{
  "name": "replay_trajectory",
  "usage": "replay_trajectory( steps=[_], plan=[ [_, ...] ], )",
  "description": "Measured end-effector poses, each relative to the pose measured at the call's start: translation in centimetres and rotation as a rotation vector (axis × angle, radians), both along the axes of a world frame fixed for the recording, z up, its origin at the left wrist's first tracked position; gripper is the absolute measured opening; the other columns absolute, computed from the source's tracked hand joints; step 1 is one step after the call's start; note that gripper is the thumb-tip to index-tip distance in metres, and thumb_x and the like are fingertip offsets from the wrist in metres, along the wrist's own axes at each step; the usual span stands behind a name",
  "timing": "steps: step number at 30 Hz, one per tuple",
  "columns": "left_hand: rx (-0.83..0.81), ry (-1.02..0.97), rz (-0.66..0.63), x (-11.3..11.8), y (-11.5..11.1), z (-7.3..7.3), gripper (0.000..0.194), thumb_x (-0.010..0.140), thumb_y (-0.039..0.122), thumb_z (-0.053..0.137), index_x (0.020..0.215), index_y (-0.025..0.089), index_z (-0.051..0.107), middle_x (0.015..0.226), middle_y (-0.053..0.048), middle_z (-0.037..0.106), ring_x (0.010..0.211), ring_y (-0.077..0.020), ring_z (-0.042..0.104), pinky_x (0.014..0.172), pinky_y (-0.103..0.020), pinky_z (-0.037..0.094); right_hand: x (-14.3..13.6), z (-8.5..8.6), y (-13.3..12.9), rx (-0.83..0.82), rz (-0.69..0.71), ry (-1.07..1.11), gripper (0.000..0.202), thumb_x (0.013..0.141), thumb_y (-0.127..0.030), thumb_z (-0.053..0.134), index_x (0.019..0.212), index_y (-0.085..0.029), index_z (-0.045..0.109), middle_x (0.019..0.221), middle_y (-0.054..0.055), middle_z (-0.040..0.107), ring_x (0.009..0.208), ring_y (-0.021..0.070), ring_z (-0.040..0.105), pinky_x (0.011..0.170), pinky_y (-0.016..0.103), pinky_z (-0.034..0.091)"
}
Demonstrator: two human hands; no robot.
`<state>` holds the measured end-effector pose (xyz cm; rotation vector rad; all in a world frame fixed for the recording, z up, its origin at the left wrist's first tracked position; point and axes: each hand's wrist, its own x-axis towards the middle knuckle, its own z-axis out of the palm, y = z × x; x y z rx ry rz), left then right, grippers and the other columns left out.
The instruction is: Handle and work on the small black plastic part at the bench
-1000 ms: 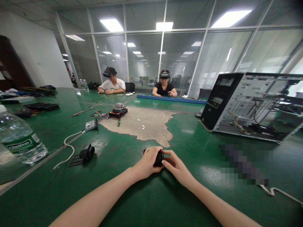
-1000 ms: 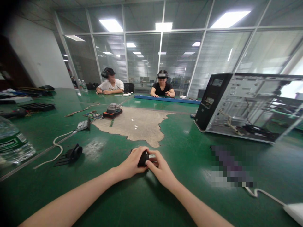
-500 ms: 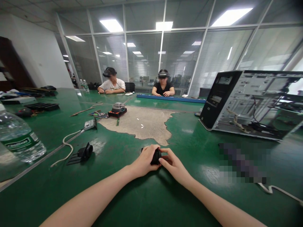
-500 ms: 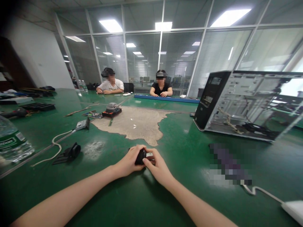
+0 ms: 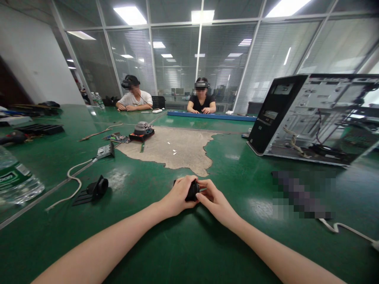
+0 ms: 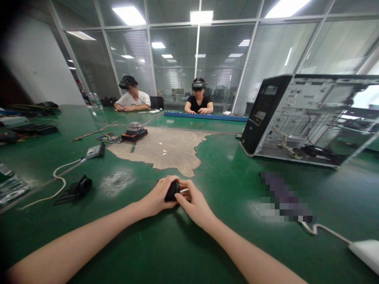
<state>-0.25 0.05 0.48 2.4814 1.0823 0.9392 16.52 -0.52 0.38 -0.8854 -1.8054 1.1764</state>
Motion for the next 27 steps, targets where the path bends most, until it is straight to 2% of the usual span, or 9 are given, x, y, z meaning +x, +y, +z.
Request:
replay_trajectory(
  steps=[7, 15, 27],
  plan=[
    [-0.012, -0.003, 0.001, -0.09, 0.11, -0.18, 0.06, 0.065, 0.013, 0.061, 0.115, 0.021, 0.029, 0.111, -0.007, 0.046, 0.104, -0.0226, 0.044, 0.092, -0.039, 0.032, 0.02, 0.22, -0.06, -0.028, 0.014, 0.043, 0.027, 0.078, -0.021, 0.054, 0.103, -0.023, 0.044, 0.099, 0.003, 0.054, 0.085, 0.0147, 0.056, 0.077, 0.03, 0.047],
    [-0.016, -0.025, 0.006, -0.08, 0.24, -0.08, 0.056, 0.068, 0.018, 0.061, 0.114, 0.022, 0.031, 0.11, -0.006, 0.047, 0.104, -0.0221, 0.045, 0.092, -0.038, 0.032, -0.08, 0.11, 0.02, -0.02, -0.018, 0.068, 0.016, 0.081, -0.024, 0.05, 0.097, -0.023, 0.047, 0.097, 0.002, 0.052, 0.091, 0.0153, 0.054, 0.075, 0.028, 0.047],
    [-0.012, -0.005, 0.007, -0.05, 0.09, -0.06, 0.055, 0.068, 0.018, 0.061, 0.114, 0.021, 0.032, 0.111, -0.007, 0.047, 0.104, -0.0222, 0.044, 0.092, -0.038, 0.032, -0.08, -0.09, 0.07, -0.027, -0.028, 0.061, 0.02, 0.08, -0.025, 0.051, 0.098, -0.023, 0.045, 0.096, 0.002, 0.051, 0.084, 0.0138, 0.056, 0.073, 0.028, 0.048]
  ],
)
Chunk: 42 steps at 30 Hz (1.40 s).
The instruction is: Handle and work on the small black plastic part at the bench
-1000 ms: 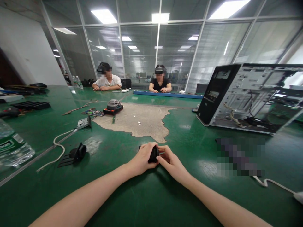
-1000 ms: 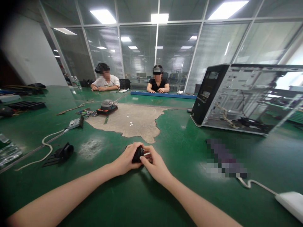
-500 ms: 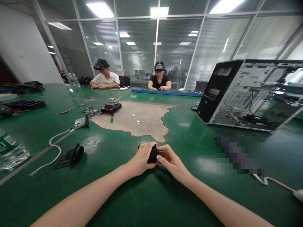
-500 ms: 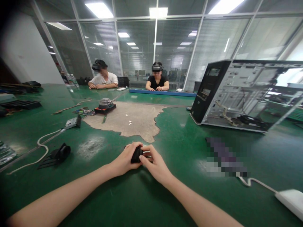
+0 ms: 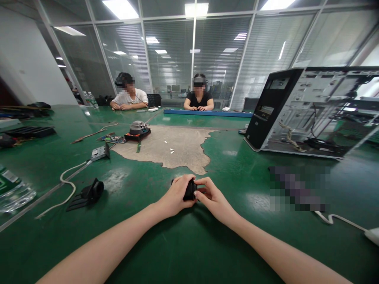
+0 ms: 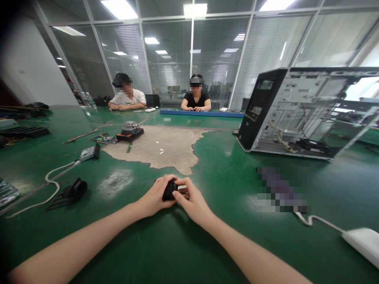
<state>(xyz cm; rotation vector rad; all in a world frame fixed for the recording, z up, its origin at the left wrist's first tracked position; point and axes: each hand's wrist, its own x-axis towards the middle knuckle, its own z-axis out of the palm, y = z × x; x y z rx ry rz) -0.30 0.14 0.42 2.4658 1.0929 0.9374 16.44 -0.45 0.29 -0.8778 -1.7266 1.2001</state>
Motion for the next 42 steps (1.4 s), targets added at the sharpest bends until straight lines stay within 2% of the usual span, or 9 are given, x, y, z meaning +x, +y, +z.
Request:
replay_trajectory(
  steps=[7, 14, 17, 20, 25, 31, 36, 42],
  plan=[
    [-0.014, -0.016, 0.005, 0.2, -0.11, 0.32, 0.054, 0.067, 0.018, 0.061, 0.113, 0.022, 0.034, 0.107, -0.006, 0.049, 0.101, -0.0229, 0.047, 0.09, -0.04, 0.033, -0.1, 0.25, 0.01, -0.015, -0.005, -0.017, 0.026, 0.079, -0.025, 0.052, 0.104, -0.022, 0.045, 0.103, 0.004, 0.053, 0.088, 0.0152, 0.056, 0.078, 0.033, 0.048],
    [-0.044, -0.017, -0.007, -0.06, 0.0, 0.33, 0.06, 0.063, 0.012, 0.061, 0.115, 0.022, 0.032, 0.111, -0.007, 0.047, 0.105, -0.0236, 0.045, 0.093, -0.04, 0.032, 0.14, 0.62, -0.23, -0.009, 0.056, 0.024, 0.023, 0.077, -0.023, 0.055, 0.098, -0.024, 0.045, 0.1, 0.002, 0.052, 0.097, 0.017, 0.053, 0.08, 0.03, 0.046],
    [-0.039, -0.017, -0.006, -0.02, 0.05, 0.25, 0.056, 0.066, 0.016, 0.061, 0.114, 0.022, 0.033, 0.11, -0.007, 0.047, 0.103, -0.0229, 0.045, 0.092, -0.04, 0.032, 0.1, 0.37, -0.11, -0.021, 0.048, 0.055, 0.015, 0.079, -0.026, 0.054, 0.092, -0.023, 0.047, 0.096, 0.002, 0.051, 0.093, 0.0168, 0.055, 0.075, 0.03, 0.048],
    [-0.022, -0.018, -0.008, 0.05, 0.11, 0.19, 0.054, 0.067, 0.019, 0.062, 0.113, 0.022, 0.033, 0.108, -0.006, 0.047, 0.102, -0.0221, 0.046, 0.091, -0.038, 0.032, -0.04, 0.25, 0.04, -0.039, 0.016, 0.043, 0.017, 0.078, -0.029, 0.054, 0.092, -0.023, 0.046, 0.093, 0.002, 0.052, 0.087, 0.0164, 0.056, 0.07, 0.03, 0.049],
    [-0.037, -0.031, -0.015, 0.11, 0.12, 0.3, 0.054, 0.067, 0.018, 0.062, 0.112, 0.022, 0.034, 0.106, -0.006, 0.048, 0.1, -0.0221, 0.046, 0.09, -0.038, 0.033, -0.07, 0.71, 0.15, -0.041, 0.0, -0.031, 0.026, 0.078, -0.026, 0.053, 0.103, -0.022, 0.045, 0.102, 0.004, 0.052, 0.089, 0.017, 0.056, 0.076, 0.033, 0.049],
    [-0.071, -0.023, -0.017, -0.06, 0.1, 0.34, 0.058, 0.063, 0.012, 0.061, 0.113, 0.022, 0.034, 0.11, -0.006, 0.047, 0.103, -0.0238, 0.045, 0.091, -0.039, 0.032, 0.21, 0.65, -0.05, -0.004, 0.083, -0.016, 0.029, 0.077, -0.022, 0.056, 0.103, -0.022, 0.044, 0.102, 0.004, 0.052, 0.098, 0.0175, 0.053, 0.081, 0.032, 0.046],
    [-0.035, -0.027, -0.014, -0.07, 0.2, 0.06, 0.054, 0.066, 0.018, 0.061, 0.112, 0.022, 0.034, 0.108, -0.006, 0.047, 0.102, -0.0223, 0.045, 0.091, -0.038, 0.031, -0.01, 0.36, -0.01, -0.069, 0.067, 0.041, 0.017, 0.081, -0.027, 0.052, 0.096, -0.022, 0.045, 0.089, 0.001, 0.053, 0.082, 0.0143, 0.057, 0.071, 0.03, 0.048],
    [-0.043, -0.038, -0.025, -0.08, 0.28, 0.03, 0.055, 0.066, 0.017, 0.062, 0.112, 0.022, 0.033, 0.106, -0.005, 0.048, 0.1, -0.0211, 0.046, 0.091, -0.037, 0.031, -0.15, 0.4, 0.25, -0.073, 0.026, -0.005, 0.024, 0.08, -0.026, 0.052, 0.101, -0.022, 0.044, 0.101, 0.004, 0.052, 0.088, 0.0162, 0.056, 0.076, 0.032, 0.048]
  ],
)
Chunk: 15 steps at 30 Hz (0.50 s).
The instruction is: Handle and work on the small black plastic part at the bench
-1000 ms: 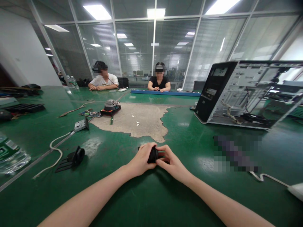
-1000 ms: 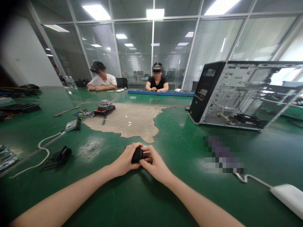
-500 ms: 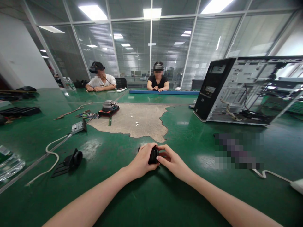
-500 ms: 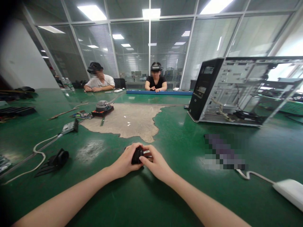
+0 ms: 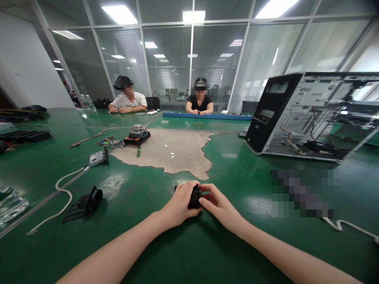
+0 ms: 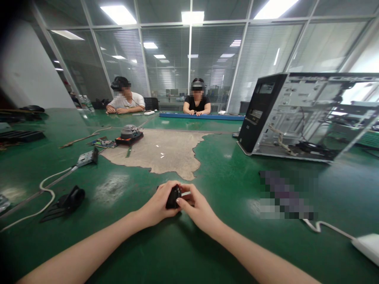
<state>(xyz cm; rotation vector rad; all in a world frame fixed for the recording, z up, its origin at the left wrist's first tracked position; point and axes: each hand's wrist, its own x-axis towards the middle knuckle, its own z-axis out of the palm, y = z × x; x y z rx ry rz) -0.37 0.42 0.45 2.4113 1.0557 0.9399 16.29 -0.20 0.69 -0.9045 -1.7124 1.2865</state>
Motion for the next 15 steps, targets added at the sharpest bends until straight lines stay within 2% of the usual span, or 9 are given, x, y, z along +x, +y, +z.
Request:
replay_trajectory(
  steps=[7, 12, 15],
  plan=[
    [-0.032, 0.021, -0.002, -0.12, 0.1, 0.29, 0.06, 0.062, 0.011, 0.063, 0.112, 0.021, 0.032, 0.109, -0.005, 0.047, 0.102, -0.0213, 0.045, 0.092, -0.037, 0.03, 0.28, -0.04, -0.26, 0.071, 0.032, -0.018, 0.029, 0.077, -0.02, 0.056, 0.102, -0.023, 0.042, 0.104, 0.004, 0.05, 0.097, 0.0174, 0.053, 0.082, 0.034, 0.046],
    [0.012, 0.014, 0.006, -0.04, -0.03, 0.21, 0.053, 0.067, 0.018, 0.062, 0.111, 0.022, 0.033, 0.108, -0.005, 0.047, 0.101, -0.0209, 0.046, 0.091, -0.037, 0.031, 0.2, -0.16, -0.09, 0.026, 0.039, 0.018, 0.016, 0.081, -0.025, 0.051, 0.094, -0.022, 0.043, 0.092, 0.002, 0.051, 0.088, 0.0157, 0.055, 0.073, 0.03, 0.048],
    [0.024, 0.01, 0.009, 0.03, -0.11, 0.09, 0.053, 0.066, 0.018, 0.063, 0.11, 0.022, 0.033, 0.105, -0.004, 0.048, 0.099, -0.0204, 0.046, 0.09, -0.036, 0.032, 0.1, -0.15, -0.03, 0.018, 0.013, 0.001, 0.018, 0.081, -0.024, 0.051, 0.097, -0.023, 0.043, 0.095, 0.002, 0.051, 0.086, 0.0154, 0.055, 0.072, 0.031, 0.049]
  ],
)
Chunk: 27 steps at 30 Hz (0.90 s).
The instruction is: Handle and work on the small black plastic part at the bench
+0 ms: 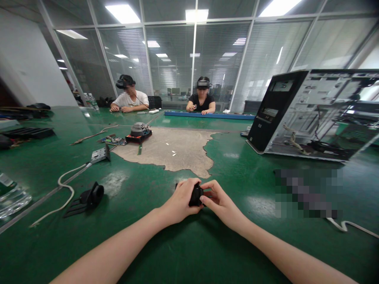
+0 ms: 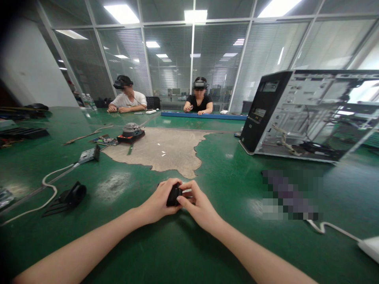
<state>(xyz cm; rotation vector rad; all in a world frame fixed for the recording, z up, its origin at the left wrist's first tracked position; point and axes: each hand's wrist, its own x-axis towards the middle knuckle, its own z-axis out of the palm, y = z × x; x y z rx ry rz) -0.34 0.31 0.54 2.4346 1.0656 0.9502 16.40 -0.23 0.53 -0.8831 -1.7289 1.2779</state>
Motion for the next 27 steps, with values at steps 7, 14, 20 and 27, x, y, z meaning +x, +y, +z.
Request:
replay_trajectory(
  steps=[7, 14, 20, 27],
  plan=[
    [0.001, 0.007, 0.006, -0.03, -0.27, 0.01, 0.056, 0.065, 0.013, 0.06, 0.112, 0.022, 0.032, 0.107, -0.005, 0.047, 0.1, -0.0214, 0.045, 0.09, -0.037, 0.032, 0.21, 0.2, -0.47, 0.068, 0.018, -0.059, 0.029, 0.079, -0.019, 0.052, 0.106, -0.022, 0.042, 0.105, 0.005, 0.05, 0.098, 0.0181, 0.052, 0.08, 0.034, 0.047],
    [0.017, 0.01, 0.019, 0.03, -0.16, -0.14, 0.055, 0.067, 0.017, 0.061, 0.114, 0.022, 0.033, 0.108, -0.005, 0.047, 0.1, -0.0217, 0.045, 0.09, -0.037, 0.033, 0.18, 0.04, -0.32, 0.07, 0.012, -0.028, 0.02, 0.081, -0.021, 0.05, 0.1, -0.022, 0.044, 0.097, 0.003, 0.051, 0.091, 0.0164, 0.055, 0.075, 0.032, 0.049],
    [0.009, 0.002, 0.018, 0.02, -0.27, -0.06, 0.052, 0.066, 0.016, 0.062, 0.11, 0.021, 0.035, 0.104, -0.004, 0.049, 0.097, -0.0208, 0.047, 0.088, -0.036, 0.034, 0.14, 0.16, -0.28, 0.042, -0.008, -0.062, 0.029, 0.079, -0.022, 0.052, 0.107, -0.021, 0.042, 0.104, 0.005, 0.051, 0.091, 0.0162, 0.055, 0.077, 0.032, 0.048],
    [-0.011, 0.016, 0.021, 0.14, -0.34, 0.16, 0.054, 0.065, 0.012, 0.06, 0.111, 0.023, 0.034, 0.107, -0.004, 0.047, 0.1, -0.0213, 0.045, 0.089, -0.037, 0.033, 0.22, 0.34, -0.36, 0.059, 0.021, -0.022, 0.022, 0.08, -0.025, 0.053, 0.1, -0.022, 0.044, 0.094, 0.002, 0.052, 0.088, 0.0148, 0.055, 0.073, 0.029, 0.048]
  ],
)
